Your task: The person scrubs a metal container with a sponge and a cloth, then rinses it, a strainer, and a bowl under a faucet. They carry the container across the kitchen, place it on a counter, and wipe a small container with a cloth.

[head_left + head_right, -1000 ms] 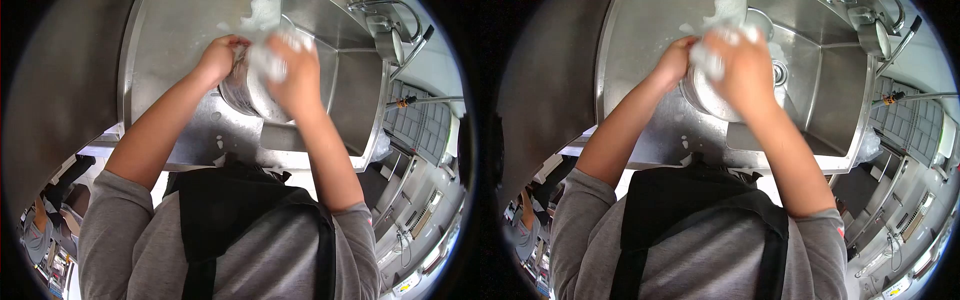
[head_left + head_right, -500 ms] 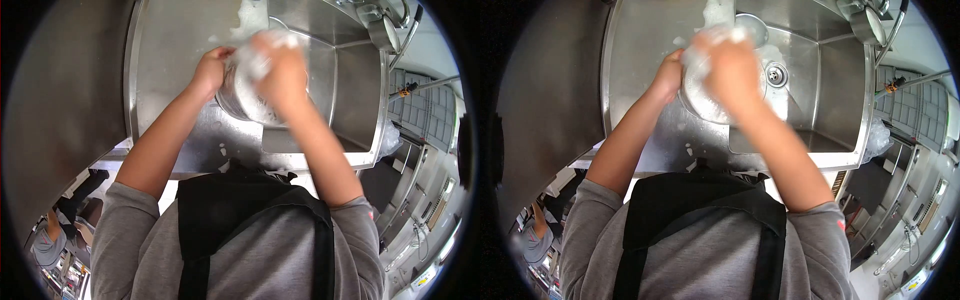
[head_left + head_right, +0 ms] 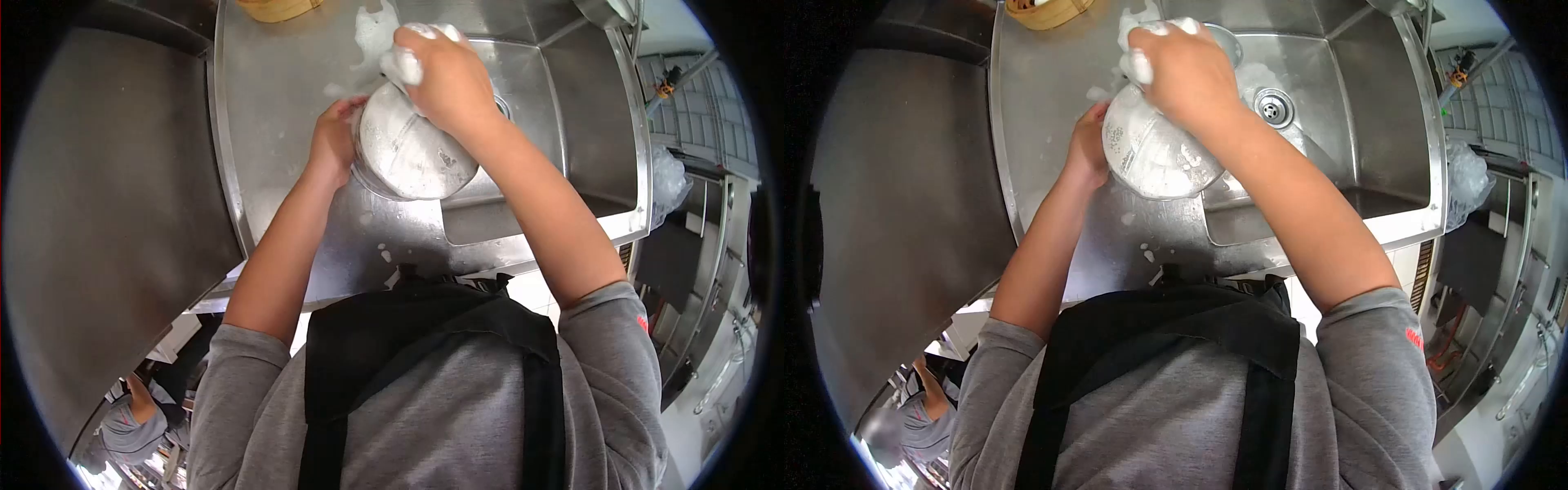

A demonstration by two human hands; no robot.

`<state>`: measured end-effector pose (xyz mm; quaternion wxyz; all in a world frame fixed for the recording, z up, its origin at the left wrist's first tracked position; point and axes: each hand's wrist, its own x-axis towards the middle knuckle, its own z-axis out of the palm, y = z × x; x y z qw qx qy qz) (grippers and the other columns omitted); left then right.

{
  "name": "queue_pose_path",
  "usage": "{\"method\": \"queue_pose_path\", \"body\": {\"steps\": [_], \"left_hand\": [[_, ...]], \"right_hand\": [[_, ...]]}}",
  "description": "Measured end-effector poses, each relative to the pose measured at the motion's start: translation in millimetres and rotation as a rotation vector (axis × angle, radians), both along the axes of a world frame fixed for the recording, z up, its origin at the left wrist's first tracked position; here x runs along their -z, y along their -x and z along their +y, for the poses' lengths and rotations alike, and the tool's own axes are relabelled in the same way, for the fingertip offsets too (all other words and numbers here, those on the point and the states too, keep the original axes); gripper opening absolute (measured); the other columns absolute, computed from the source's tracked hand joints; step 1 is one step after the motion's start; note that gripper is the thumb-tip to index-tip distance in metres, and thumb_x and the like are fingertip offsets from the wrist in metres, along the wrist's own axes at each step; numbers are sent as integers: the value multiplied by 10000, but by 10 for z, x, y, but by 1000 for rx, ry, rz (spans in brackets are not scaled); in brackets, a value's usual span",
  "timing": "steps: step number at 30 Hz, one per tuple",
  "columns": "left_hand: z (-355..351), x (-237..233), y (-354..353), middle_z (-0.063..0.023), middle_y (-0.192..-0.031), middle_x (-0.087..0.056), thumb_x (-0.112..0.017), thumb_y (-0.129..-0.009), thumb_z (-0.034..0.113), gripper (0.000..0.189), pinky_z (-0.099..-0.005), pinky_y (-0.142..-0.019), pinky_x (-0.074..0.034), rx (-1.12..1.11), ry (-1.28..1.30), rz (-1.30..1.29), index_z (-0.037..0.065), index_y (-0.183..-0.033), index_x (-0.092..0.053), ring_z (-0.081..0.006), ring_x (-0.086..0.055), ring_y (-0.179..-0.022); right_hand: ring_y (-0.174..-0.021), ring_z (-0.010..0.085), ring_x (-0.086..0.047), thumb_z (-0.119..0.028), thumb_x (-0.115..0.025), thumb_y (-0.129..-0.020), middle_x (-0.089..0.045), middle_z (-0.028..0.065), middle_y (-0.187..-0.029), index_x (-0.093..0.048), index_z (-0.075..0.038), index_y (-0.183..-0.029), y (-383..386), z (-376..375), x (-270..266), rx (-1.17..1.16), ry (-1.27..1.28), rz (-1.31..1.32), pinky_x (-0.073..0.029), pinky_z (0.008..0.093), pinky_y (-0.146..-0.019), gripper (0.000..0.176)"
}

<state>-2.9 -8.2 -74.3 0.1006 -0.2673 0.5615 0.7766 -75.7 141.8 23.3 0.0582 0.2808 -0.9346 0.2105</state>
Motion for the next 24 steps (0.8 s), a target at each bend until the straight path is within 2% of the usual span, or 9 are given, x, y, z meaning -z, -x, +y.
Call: {"method": "queue_pose_path", "body": {"steps": [5, 6, 10, 13, 14, 16, 19, 21, 24], "left_hand": [[-121, 53, 2, -138, -1146, -574, -369, -860, -42, 333, -311, -821, -503, 95, -73, 41, -19, -1135, -554, -209, -589, -964], [-102, 71, 2, -137, -1145, -573, -381, -856, -45, 328, -314, -824, -503, 49, -112, 45, -18, -1133, -555, -212, -589, -965], [30, -45, -3, -135, -1131, -575, -414, -895, -4, 277, -327, -841, -501, -39, -59, -28, -17, -1137, -547, -220, -585, -976], [-17, -6, 16, -131, -1145, -574, -435, -930, 42, 257, -326, -853, -500, -28, -95, -27, -16, -1164, -524, -222, -586, -992], [-39, -1, 5, -129, -1153, -572, -439, -924, 36, 267, -328, -865, -496, 5, -93, -7, -18, -1173, -517, -224, -582, -1006], [-13, 27, -24, -123, -1166, -567, -443, -915, 24, 285, -330, -897, -481, 44, 33, 51, -22, -1188, -508, -222, -565, -1045], [11, 12, 18, -118, -1170, -566, -448, -903, 7, 300, -330, -907, -473, -105, -102, -31, -24, -1195, -507, -219, -556, -1058], [11, -43, 34, -126, -1183, -558, -416, -902, -3, 310, -337, -914, -469, -60, -72, -2, -25, -1197, -507, -224, -552, -1065], [-21, 11, -33, -142, -1197, -549, -345, -902, -23, 344, -350, -932, -461, 7, -14, 16, -29, -1205, -505, -237, -551, -1067]], "right_hand": [[-950, 319, -591, -180, -646, -721, -621, 12, -1080, -673, -254, -989, -1017, 52, 135, -355, 276, 300, -514, 458, -784, 279], [-1011, 288, -594, -208, -713, -650, -634, 41, -1060, -690, -214, -942, -992, 161, 106, -387, 214, 126, -471, 503, -881, 292], [-943, 332, -615, -183, -715, -626, -645, 44, -1000, -666, -214, -949, -202, 365, 27, 70, 57, -117, -520, 482, -769, 328], [-947, 331, -612, -181, -723, -604, -654, 46, -970, -666, -214, -941, -875, 239, 50, -157, 105, 198, -522, 471, -777, 343], [-947, 328, -613, -173, -714, -608, -653, 37, -988, -671, -227, -954, -1115, 267, 93, -287, 190, 113, -508, 459, -820, 353], [-947, 332, -612, -174, -704, -627, -654, 33, -998, -673, -236, -964, -1001, 435, 120, -221, 154, 89, -502, 458, -829, 344], [-950, 347, -607, -156, -686, -661, -655, 24, -1022, -673, -260, -989, -674, 561, 122, -75, 195, 10, -502, 445, -824, 345], [-965, 335, -609, -176, -690, -676, -655, 16, -1031, -682, -259, -965, -764, 459, 50, -10, -76, -115, -502, 453, -835, 301], [-977, 303, -621, -228, -714, -663, -655, 14, -1036, -684, -244, -958, -1151, 403, 62, -253, 126, 72, -470, 495, -900, 297]]}}
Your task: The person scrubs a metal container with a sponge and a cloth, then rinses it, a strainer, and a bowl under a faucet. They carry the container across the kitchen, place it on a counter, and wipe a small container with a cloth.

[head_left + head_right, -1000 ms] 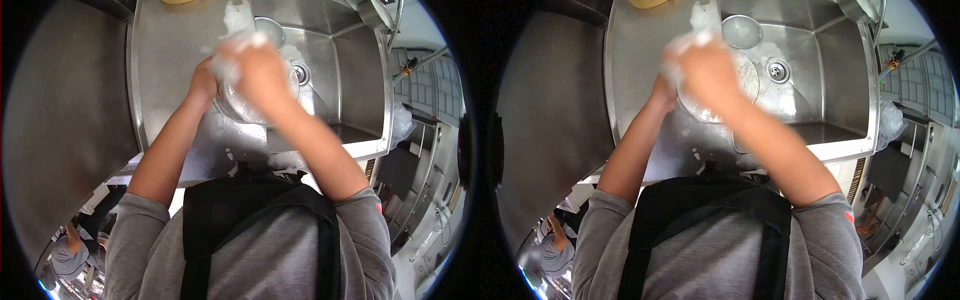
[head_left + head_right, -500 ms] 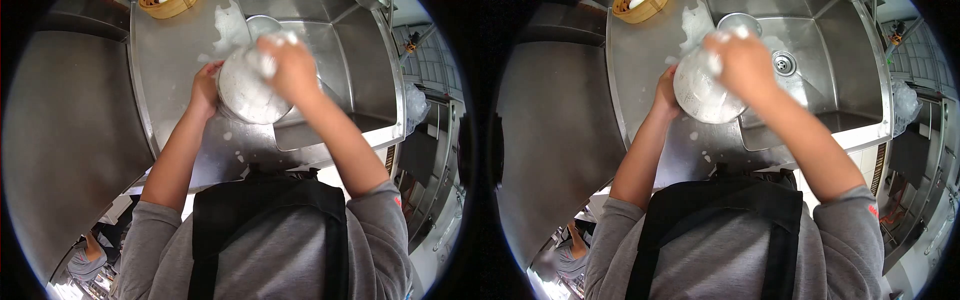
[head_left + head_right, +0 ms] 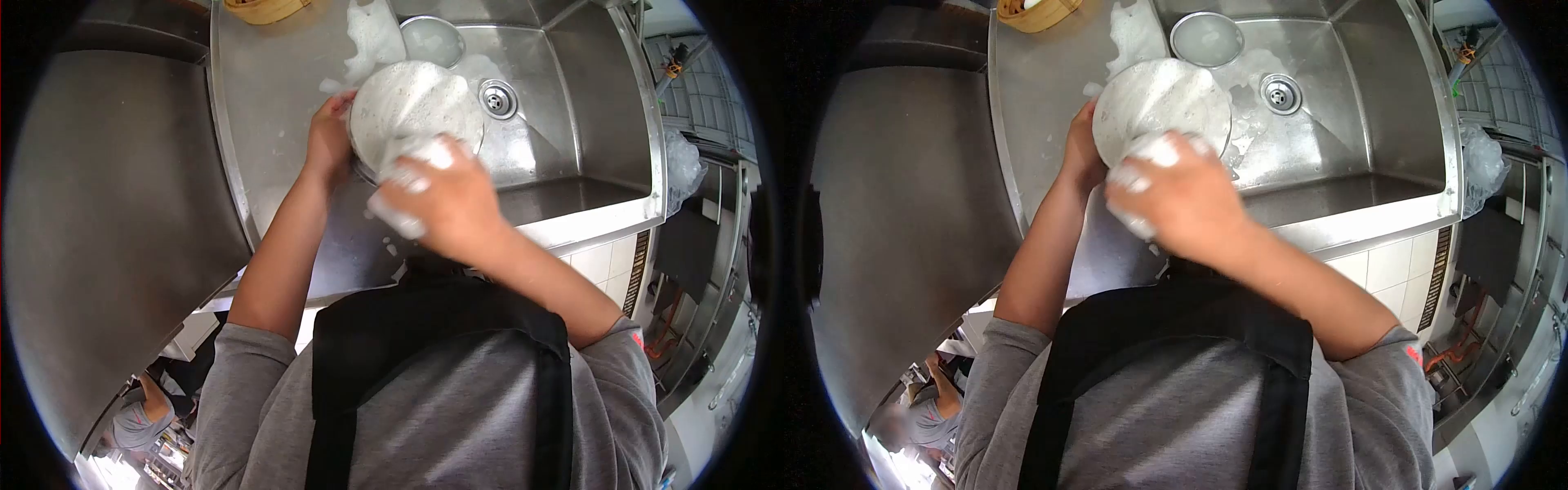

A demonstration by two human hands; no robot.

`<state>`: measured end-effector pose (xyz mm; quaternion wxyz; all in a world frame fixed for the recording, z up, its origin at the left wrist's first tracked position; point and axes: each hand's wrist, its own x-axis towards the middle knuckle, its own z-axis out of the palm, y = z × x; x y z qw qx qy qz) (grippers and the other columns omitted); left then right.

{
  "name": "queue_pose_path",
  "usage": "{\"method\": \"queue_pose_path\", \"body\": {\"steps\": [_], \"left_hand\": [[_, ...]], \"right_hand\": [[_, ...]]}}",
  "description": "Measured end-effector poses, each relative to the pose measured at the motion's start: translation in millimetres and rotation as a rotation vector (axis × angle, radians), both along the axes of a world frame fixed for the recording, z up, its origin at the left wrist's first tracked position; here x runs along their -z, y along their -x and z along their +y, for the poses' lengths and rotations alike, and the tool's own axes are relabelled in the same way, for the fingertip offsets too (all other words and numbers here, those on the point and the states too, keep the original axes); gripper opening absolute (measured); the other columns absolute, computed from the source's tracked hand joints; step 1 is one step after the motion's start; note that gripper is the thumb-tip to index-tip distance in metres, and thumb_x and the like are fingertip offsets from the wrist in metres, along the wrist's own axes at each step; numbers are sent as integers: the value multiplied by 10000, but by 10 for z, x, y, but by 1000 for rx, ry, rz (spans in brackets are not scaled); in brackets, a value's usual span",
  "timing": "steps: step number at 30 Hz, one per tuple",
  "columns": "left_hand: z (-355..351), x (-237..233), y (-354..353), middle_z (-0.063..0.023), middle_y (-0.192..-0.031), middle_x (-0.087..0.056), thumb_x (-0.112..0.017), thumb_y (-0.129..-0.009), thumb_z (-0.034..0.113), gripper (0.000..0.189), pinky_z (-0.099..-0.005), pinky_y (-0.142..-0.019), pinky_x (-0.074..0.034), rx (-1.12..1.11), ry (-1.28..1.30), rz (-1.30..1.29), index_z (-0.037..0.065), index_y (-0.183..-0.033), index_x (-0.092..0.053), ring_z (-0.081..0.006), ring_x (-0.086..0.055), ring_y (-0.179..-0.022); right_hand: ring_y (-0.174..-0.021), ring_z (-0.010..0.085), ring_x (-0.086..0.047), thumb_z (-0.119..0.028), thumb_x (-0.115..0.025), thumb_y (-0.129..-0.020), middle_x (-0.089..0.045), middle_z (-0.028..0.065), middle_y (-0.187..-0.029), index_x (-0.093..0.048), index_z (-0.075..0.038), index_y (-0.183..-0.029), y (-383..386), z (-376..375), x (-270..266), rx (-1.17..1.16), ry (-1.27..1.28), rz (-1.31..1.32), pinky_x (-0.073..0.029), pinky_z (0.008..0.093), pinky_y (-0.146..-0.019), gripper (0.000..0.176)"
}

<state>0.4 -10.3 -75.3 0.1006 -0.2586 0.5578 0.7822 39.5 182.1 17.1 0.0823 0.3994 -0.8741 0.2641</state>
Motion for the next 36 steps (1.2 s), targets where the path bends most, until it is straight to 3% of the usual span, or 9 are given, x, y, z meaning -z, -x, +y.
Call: {"method": "queue_pose_path", "body": {"steps": [5, 10, 17, 21, 23, 27, 30, 33, 36], "left_hand": [[9, -206, -37, -129, -1169, -581, -384, -874, -68, 360, -325, -932, -459, -41, 47, -35, -47, -1214, -503, -227, -576, -1027], [-341, -472, -109, -94, -1061, -642, -382, -894, -44, 389, -276, -835, -478, 198, 695, 184, 57, -1193, -608, -156, -600, -930], [13, -793, 81, -124, -980, -607, -484, -929, 163, 298, -315, -875, -437, 590, 1302, 481, 232, -1179, -630, -246, -585, -955], [40, -911, 34, -107, -962, -620, -498, -929, 209, 267, -336, -900, -430, 572, 1367, 408, 200, -1155, -640, -257, -589, -945], [43, -960, 17, -105, -969, -660, -491, -906, 359, 298, -412, -804, -495, 547, 1426, 493, 118, -936, -663, -292, -625, -925], [58, -907, 1, -102, -894, -652, -490, -906, 365, 296, -427, -778, -498, 507, 1458, 511, 124, -917, -661, -297, -630, -871], [51, -891, 11, -102, -867, -649, -503, -899, 361, 286, -426, -766, -499, 480, 1479, 546, 122, -902, -660, -303, -628, -856], [90, -832, -50, -103, -861, -650, -516, -891, 355, 278, -426, -757, -500, 448, 1459, 598, 117, -881, -660, -308, -627, -843], [57, -880, 21, -103, -864, -651, -528, -884, 346, 270, -429, -750, -500, 420, 1450, 630, 112, -858, -659, -313, -627, -826]], "right_hand": [[-951, 291, -617, -188, -762, -658, -653, 102, -951, -636, -133, -881, 504, 346, -1, 232, 28, -134, -447, 468, -899, 262], [-982, 317, -598, -182, -754, -680, -647, 148, -965, -621, -127, -891, 438, 209, 6, 63, 57, -2, -412, 492, -934, 256], [-970, 304, -593, -171, -756, -662, -644, 114, -1032, -644, -148, -923, 517, -63, -49, -52, -13, -59, -411, 494, -920, 285], [-917, 312, -605, -115, -719, -678, -652, 90, -1032, -658, -160, -917, -18, -191, -12, -79, -109, 73, -439, 482, -876, 250], [-924, 294, -615, -112, -723, -665, -653, 78, -1019, -662, -164, -915, 3, -124, -64, -115, -148, 40, -447, 489, -857, 262], [-990, 282, -603, -121, -739, -619, -648, 46, -1017, -658, -162, -920, 327, -31, -91, 253, -126, -440, -446, 496, -851, 314], [-840, 287, -642, -121, -715, -701, -670, 75, -832, -647, -126, -919, 37, -154, -108, -74, -97, 160, -476, 459, -795, 228], [-973, 272, -618, -86, -737, -609, -665, 79, -944, -652, -135, -952, 391, 56, -119, 289, -128, -545, -466, 466, -872, 357], [-1060, 254, -588, -71, -734, -580, -650, 78, -1073, -662, -157, -993, -61, -11, -26, 13, -185, -10, -419, 496, -935, 429]]}}
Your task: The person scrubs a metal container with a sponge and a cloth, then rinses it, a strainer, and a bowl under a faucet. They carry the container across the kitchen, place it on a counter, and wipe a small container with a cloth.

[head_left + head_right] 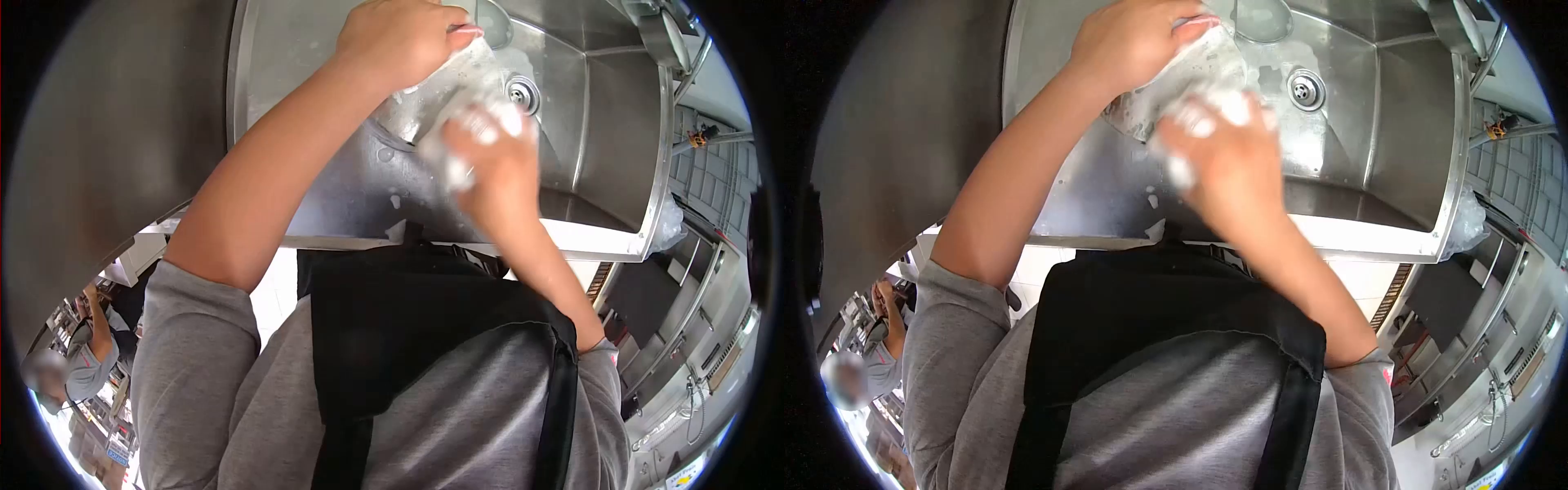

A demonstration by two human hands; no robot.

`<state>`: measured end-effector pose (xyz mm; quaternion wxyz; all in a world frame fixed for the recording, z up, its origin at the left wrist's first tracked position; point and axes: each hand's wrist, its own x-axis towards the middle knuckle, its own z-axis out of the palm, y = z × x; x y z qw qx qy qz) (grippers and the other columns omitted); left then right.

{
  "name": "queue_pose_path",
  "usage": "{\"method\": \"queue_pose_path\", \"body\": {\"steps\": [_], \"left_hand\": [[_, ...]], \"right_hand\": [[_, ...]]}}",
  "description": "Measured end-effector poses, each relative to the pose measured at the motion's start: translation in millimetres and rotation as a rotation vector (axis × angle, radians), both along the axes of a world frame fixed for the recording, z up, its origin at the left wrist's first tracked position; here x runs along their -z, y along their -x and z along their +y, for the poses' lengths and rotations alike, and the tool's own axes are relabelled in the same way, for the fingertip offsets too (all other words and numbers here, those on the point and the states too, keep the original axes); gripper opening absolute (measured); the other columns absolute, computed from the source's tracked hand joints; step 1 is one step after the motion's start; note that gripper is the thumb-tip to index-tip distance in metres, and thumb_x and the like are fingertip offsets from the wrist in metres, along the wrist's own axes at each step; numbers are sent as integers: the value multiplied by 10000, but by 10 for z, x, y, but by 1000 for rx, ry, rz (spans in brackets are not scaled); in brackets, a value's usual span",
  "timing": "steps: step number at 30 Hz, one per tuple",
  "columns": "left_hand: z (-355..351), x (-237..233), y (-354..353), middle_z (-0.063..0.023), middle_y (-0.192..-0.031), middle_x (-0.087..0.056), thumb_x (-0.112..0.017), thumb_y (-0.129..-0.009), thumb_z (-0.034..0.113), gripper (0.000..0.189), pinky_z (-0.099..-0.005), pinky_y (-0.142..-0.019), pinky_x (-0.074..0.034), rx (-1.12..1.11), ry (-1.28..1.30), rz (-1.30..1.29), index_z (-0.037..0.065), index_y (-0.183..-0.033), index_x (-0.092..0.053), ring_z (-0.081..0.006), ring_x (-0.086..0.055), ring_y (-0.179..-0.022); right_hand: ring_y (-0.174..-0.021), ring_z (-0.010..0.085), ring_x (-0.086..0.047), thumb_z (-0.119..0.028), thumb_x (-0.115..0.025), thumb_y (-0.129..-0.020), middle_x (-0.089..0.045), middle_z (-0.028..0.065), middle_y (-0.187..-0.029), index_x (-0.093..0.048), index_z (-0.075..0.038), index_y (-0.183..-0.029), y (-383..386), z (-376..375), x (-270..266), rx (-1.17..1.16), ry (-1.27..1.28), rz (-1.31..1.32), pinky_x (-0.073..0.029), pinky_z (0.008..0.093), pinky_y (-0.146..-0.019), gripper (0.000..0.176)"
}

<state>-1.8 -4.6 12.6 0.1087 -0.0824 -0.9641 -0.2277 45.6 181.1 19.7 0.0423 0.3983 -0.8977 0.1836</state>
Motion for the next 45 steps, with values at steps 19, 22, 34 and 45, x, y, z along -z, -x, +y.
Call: {"method": "queue_pose_path", "body": {"steps": [19, 22, 34, 45], "left_hand": [[35, -49, 23, -109, -910, -657, -523, -888, 350, 296, -418, -782, -495, -41, 43, -127, 104, -940, -678, -314, -626, -866], [42, -6, -10, -110, -914, -655, -522, -889, 348, 291, -419, -773, -497, -36, 16, -109, 108, -938, -680, -316, -626, -870], [27, -47, 33, -123, -924, -651, -528, -883, 331, 287, -427, -754, -498, -34, 9, -110, 91, -931, -679, -329, -624, -861], [41, -62, 20, -118, -940, -653, -524, -885, 338, 297, -416, -755, -498, -37, 2, -140, 94, -948, -681, -330, -626, -859]], "right_hand": [[-1007, 263, -618, -100, -734, -619, -667, 95, -984, -680, -135, -959, 191, 158, -77, -114, -36, 76, -427, 529, -885, 347], [-924, 316, -632, -67, -725, -620, -671, 138, -927, -679, -126, -982, 503, 201, -57, 174, 82, -250, -457, 462, -839, 370], [-1050, 269, -583, -65, -754, -580, -637, 71, -1045, -668, -161, -944, 17, 177, 41, -84, 149, -79, -405, 560, -898, 386], [-898, 313, -643, -52, -742, -627, -682, 109, -909, -675, -131, -937, 567, 285, 128, 104, 250, -181, -483, 435, -857, 326]]}}
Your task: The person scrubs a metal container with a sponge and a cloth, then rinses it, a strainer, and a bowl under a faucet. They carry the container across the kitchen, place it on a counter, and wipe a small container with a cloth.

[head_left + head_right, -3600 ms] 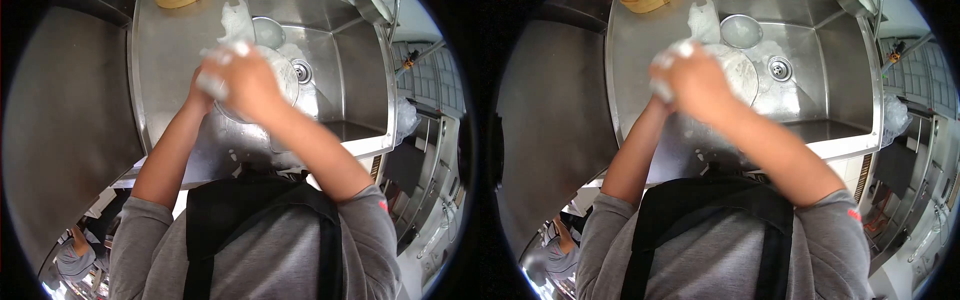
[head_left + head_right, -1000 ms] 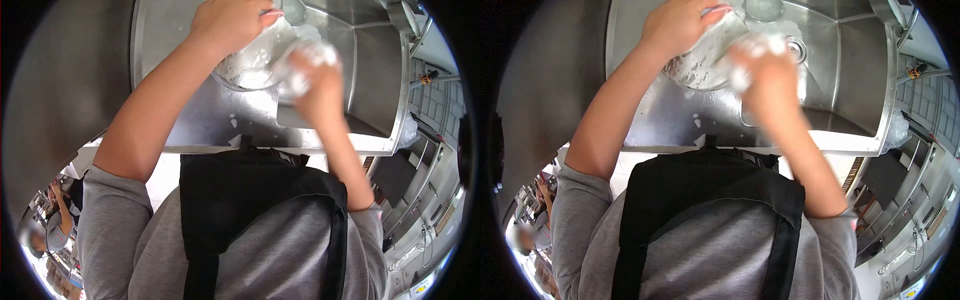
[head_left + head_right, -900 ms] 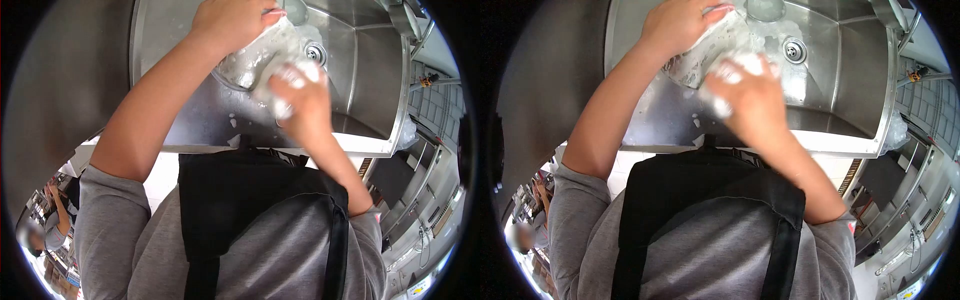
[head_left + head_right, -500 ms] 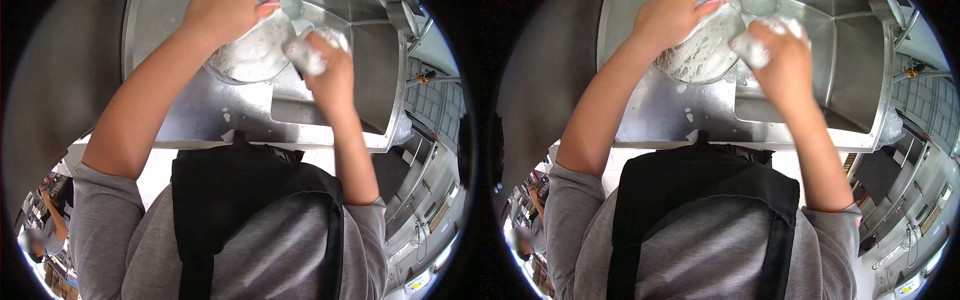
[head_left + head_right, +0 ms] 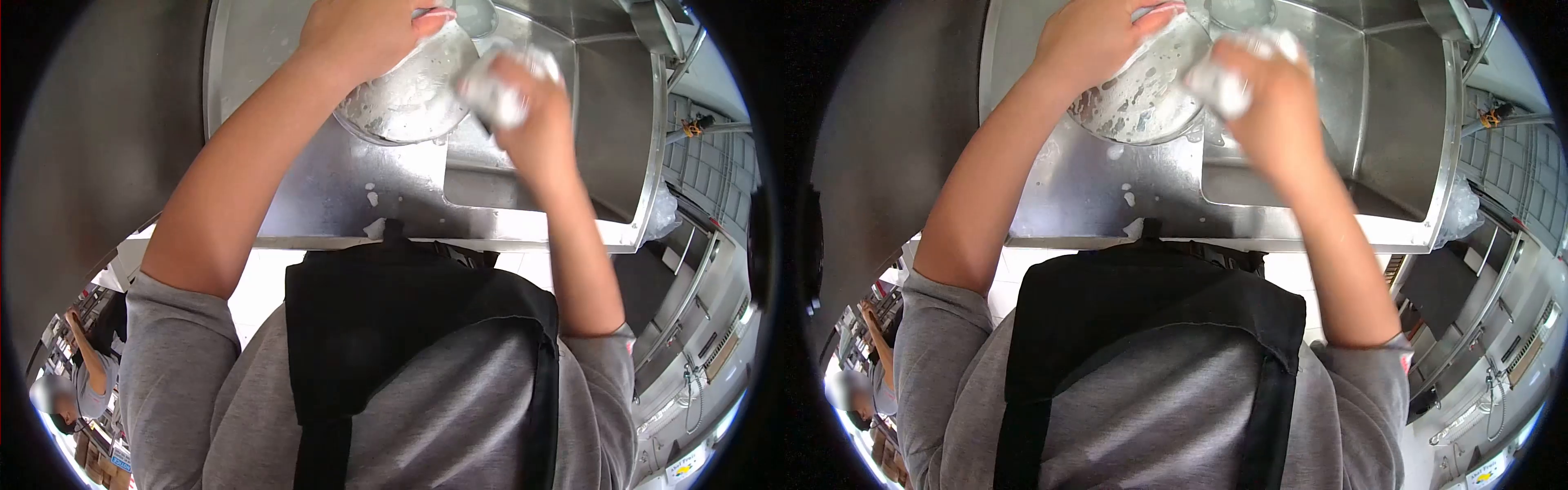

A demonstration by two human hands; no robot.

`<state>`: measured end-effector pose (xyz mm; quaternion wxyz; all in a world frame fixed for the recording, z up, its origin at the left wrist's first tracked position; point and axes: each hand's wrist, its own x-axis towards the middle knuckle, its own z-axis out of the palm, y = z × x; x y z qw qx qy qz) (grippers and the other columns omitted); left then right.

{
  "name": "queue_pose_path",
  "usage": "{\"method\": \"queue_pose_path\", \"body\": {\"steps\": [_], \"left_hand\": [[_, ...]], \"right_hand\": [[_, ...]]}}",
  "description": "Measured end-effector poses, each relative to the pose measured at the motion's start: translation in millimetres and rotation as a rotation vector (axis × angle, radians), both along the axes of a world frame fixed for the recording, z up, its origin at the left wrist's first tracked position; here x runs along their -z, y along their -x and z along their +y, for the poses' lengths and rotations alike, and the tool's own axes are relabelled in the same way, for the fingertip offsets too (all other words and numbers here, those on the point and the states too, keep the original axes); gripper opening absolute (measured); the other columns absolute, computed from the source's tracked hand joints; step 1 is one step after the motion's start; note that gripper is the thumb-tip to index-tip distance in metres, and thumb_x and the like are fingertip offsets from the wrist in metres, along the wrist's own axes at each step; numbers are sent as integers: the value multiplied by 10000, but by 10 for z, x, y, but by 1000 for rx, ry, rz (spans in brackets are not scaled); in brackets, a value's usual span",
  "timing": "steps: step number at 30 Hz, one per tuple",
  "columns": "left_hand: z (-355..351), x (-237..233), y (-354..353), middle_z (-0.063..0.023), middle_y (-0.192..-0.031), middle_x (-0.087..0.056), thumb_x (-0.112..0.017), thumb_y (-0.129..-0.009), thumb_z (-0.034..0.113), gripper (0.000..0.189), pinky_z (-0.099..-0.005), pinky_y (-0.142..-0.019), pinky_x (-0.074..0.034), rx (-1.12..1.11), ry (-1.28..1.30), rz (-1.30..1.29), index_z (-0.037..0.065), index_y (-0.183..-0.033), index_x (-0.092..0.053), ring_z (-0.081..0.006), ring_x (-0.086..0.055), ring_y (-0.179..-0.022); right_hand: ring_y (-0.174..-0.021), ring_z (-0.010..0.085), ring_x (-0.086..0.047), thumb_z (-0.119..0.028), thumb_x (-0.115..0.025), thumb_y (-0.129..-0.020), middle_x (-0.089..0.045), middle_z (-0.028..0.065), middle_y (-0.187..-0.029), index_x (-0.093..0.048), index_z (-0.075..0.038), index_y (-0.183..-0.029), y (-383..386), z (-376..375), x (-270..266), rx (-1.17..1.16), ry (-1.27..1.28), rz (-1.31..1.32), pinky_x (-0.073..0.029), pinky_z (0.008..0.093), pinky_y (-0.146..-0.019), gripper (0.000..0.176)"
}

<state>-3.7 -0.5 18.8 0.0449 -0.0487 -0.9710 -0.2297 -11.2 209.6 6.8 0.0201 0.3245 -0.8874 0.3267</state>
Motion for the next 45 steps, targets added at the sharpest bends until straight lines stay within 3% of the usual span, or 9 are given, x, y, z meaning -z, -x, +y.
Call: {"method": "queue_pose_path", "body": {"steps": [6, 9, 14, 20, 24, 27, 32, 35, 45], "left_hand": [[-97, 118, 44, -127, -992, -659, -538, -893, 230, 234, -387, -789, -496, -11, -182, 62, 81, -1008, -676, -322, -627, -904], [-171, 152, 57, -132, -991, -676, -608, -849, 210, 200, -348, -807, -494, -198, -1030, 185, 87, -982, -692, -280, -644, -920], [-308, -98, -190, -117, -1049, -598, -610, -847, 285, 321, -373, -923, -429, -11, -738, 415, 158, -1140, -639, -284, -559, -1040], [57, -298, -560, -111, -1302, -451, -776, -666, 348, 572, -433, -952, -396, 276, -49, 195, 207, -1190, -593, -323, -450, -1201], [-91, -37, -542, -101, -1362, -402, -791, -621, 406, 642, -539, -967, -348, 315, -66, 190, 264, -1209, -576, -378, -393, -1249], [-154, -149, -535, -111, -1390, -383, -800, -626, 380, 637, -569, -1009, -307, 138, 159, 151, 273, -1215, -581, -392, -360, -1287], [120, -131, -464, -81, -1392, -378, -778, -645, 398, 613, -650, -1013, -239, 155, 118, 101, 308, -1215, -570, -425, -320, -1307], [400, -149, -460, -76, -1390, -375, -776, -652, 388, 602, -651, -1029, -215, 246, 89, 93, 314, -1213, -571, -419, -297, -1323], [318, -203, -107, -137, -1291, -445, -750, -709, 292, 529, -538, -1049, -291, 332, 115, 65, 265, -1211, -585, -398, -344, -1294]], "right_hand": [[-919, 290, -626, -71, -713, -640, -661, 117, -973, -646, -116, -920, 21, -415, -186, -102, -90, 182, -450, 437, -885, 292], [-972, 319, -585, -99, -696, -688, -597, 115, -1055, -603, -130, -1002, -216, -672, -194, -150, -125, 182, -433, 491, -875, 329], [-1024, 366, -553, -108, -602, -813, -540, 178, -1090, -454, -95, -1170, -164, -669, -454, -149, 81, -61, -435, 466, -891, 386], [-1054, 257, -576, -14, -418, -908, -574, 161, -1138, -443, -14, -1183, 152, -434, 129, 167, 1018, -749, -444, 352, -919, 276], [-1054, 228, -575, -20, -411, -926, -613, 127, -1106, -538, 2, -1132, 134, -403, 320, 95, 955, -982, -441, 338, -929, 243], [-1056, 276, -574, -27, -533, -872, -609, 144, -1126, -596, -38, -1112, -87, -299, 708, 117, 555, -614, -424, 308, -935, 248], [-1085, 264, -548, -39, -554, -866, -557, 166, -1192, -560, -24, -1174, -312, -199, 973, 222, 504, -356, -431, 303, -911, 309], [-930, 185, -586, -167, -498, -950, -620, 122, -1065, -543, 15, -1170, -239, -68, 868, 631, 985, -1195, -470, 323, -818, 289], [-860, 215, -606, -207, -488, -954, -638, 138, -958, -592, 55, -1059, -110, -122, 999, 709, 1242, -1351, -487, 366, -729, 301]]}}
